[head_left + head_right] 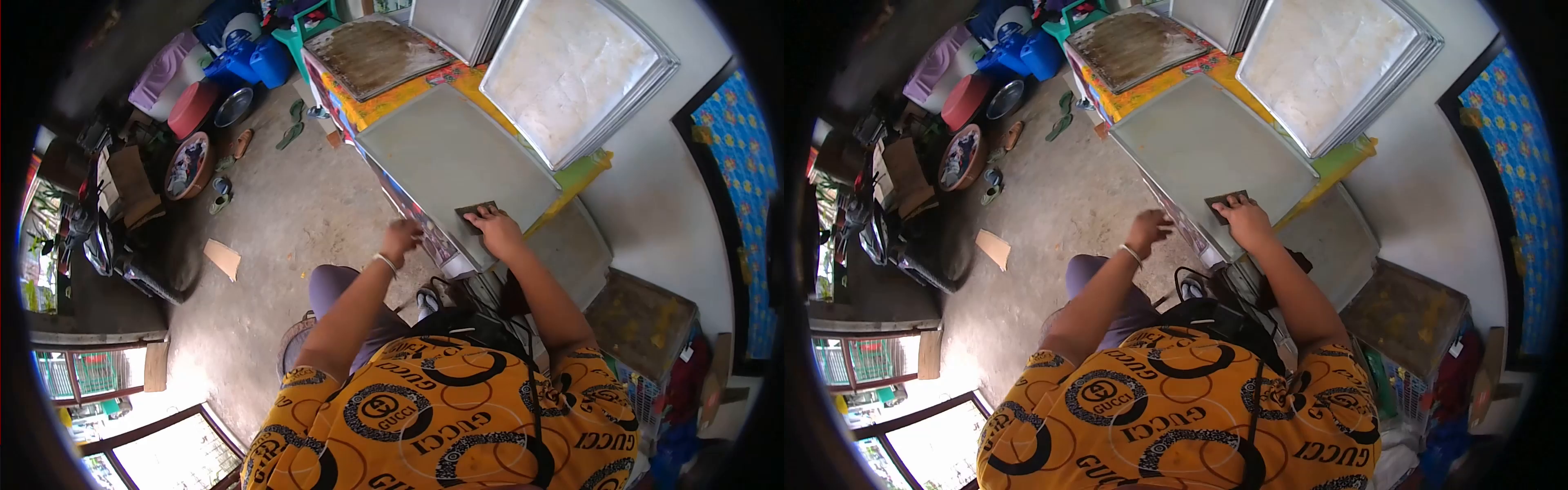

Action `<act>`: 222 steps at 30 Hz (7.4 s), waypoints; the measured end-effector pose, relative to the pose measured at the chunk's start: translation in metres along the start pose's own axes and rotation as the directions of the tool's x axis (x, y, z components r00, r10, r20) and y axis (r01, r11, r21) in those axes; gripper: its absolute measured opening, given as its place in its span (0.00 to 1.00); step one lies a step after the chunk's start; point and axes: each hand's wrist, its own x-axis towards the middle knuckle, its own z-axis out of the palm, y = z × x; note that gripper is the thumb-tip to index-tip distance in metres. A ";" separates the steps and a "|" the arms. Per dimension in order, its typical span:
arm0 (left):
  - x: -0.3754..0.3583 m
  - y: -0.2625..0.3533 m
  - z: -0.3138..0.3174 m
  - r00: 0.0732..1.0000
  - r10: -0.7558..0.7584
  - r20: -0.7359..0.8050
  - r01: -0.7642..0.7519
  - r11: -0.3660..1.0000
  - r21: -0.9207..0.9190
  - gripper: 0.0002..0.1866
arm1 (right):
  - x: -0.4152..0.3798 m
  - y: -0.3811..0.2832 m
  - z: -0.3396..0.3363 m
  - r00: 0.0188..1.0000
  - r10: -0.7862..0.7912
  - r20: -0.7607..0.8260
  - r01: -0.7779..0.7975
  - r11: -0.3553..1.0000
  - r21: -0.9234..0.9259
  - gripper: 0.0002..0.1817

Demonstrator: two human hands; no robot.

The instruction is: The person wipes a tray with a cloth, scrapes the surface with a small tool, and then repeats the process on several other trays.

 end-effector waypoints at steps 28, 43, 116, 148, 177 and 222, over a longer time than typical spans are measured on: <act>-0.058 -0.054 -0.014 0.930 -0.022 0.366 0.113 0.967 -0.229 0.27 | 0.040 0.002 -0.005 0.998 -0.048 0.041 0.048 0.999 -0.006 0.21; -0.083 -0.012 -0.121 0.979 0.182 -0.094 -0.197 0.710 -0.676 0.25 | 0.003 -0.157 -0.007 0.881 -0.462 0.105 0.473 0.871 -0.131 0.18; -0.090 0.011 -0.121 0.999 0.049 -0.011 -0.045 0.782 -0.621 0.28 | 0.289 -0.158 -0.005 0.990 -0.134 0.034 0.136 0.986 -0.091 0.17; -0.085 -0.003 -0.120 0.996 0.072 -0.049 -0.086 0.712 -0.697 0.30 | 0.170 -0.105 0.008 0.960 -0.269 -0.081 0.270 0.963 0.010 0.20; -0.091 0.005 -0.123 0.998 0.058 0.015 -0.032 0.722 -0.692 0.26 | 0.261 -0.040 -0.039 0.988 0.146 0.048 -0.148 0.987 0.057 0.28; -0.088 0.001 -0.119 0.998 0.052 -0.038 -0.062 0.625 -0.778 0.41 | 0.094 -0.183 -0.050 0.965 -0.129 0.228 0.084 0.976 0.199 0.17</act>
